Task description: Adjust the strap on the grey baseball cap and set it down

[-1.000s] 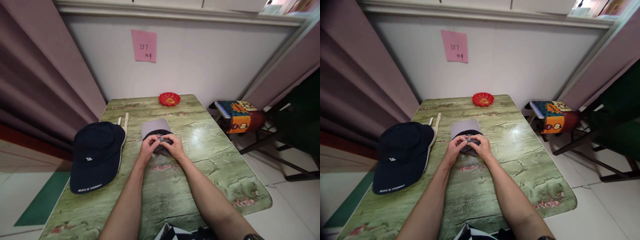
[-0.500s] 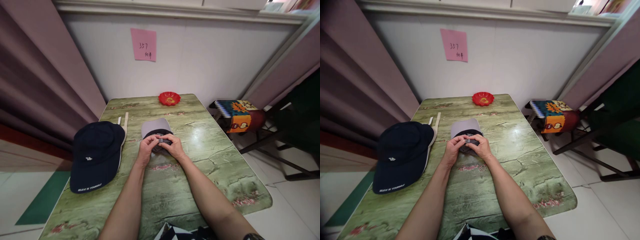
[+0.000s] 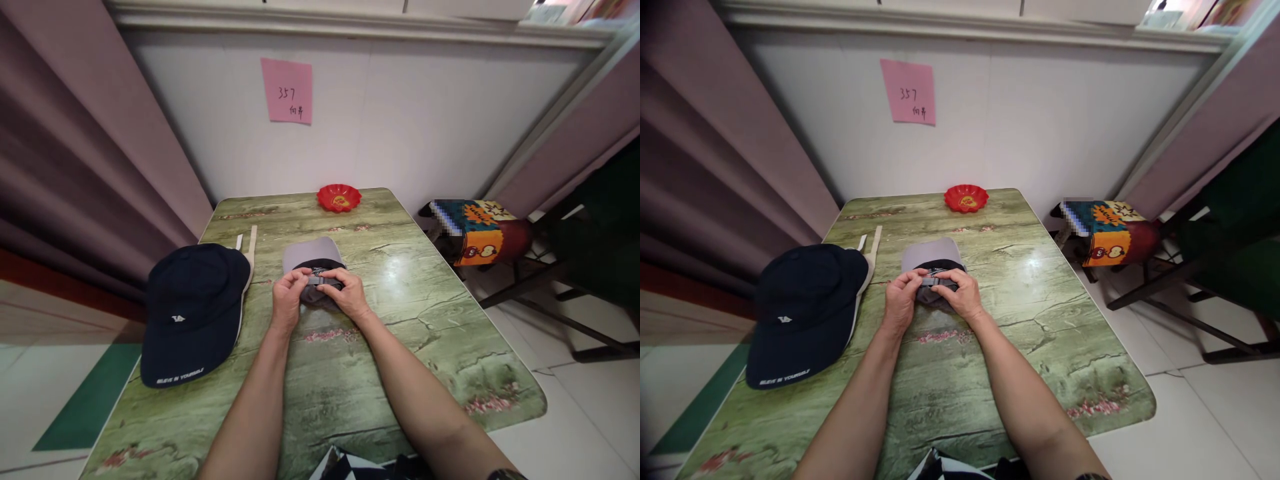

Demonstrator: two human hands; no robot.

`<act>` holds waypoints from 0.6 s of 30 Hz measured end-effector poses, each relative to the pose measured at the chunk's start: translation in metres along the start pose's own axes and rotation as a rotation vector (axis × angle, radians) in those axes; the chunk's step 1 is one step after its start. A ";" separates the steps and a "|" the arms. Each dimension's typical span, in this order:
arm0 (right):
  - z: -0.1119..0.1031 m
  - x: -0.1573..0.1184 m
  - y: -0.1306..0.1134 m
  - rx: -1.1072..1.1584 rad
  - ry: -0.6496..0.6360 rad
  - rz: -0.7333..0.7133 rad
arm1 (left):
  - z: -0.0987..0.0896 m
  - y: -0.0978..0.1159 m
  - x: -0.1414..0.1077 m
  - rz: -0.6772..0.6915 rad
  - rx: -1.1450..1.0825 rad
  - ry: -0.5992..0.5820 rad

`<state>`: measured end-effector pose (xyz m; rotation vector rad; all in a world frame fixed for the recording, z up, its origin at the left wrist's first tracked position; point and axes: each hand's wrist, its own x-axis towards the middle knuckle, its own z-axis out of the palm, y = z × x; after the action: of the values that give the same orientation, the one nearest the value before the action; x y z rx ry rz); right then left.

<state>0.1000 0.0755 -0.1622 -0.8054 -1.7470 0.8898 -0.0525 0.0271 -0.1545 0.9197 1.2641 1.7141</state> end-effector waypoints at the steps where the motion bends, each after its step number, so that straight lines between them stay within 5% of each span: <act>1: 0.000 0.000 0.000 -0.012 0.001 -0.001 | 0.001 0.000 0.000 0.004 0.003 0.004; 11: 0.001 -0.001 -0.001 -0.058 -0.001 -0.022 | 0.002 -0.002 -0.001 0.097 0.066 0.086; 18: -0.003 -0.002 0.003 -0.090 0.015 -0.034 | 0.001 0.005 -0.003 0.063 0.163 -0.206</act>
<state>0.1041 0.0761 -0.1647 -0.8357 -1.7930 0.7857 -0.0508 0.0236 -0.1502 1.2112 1.2608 1.5355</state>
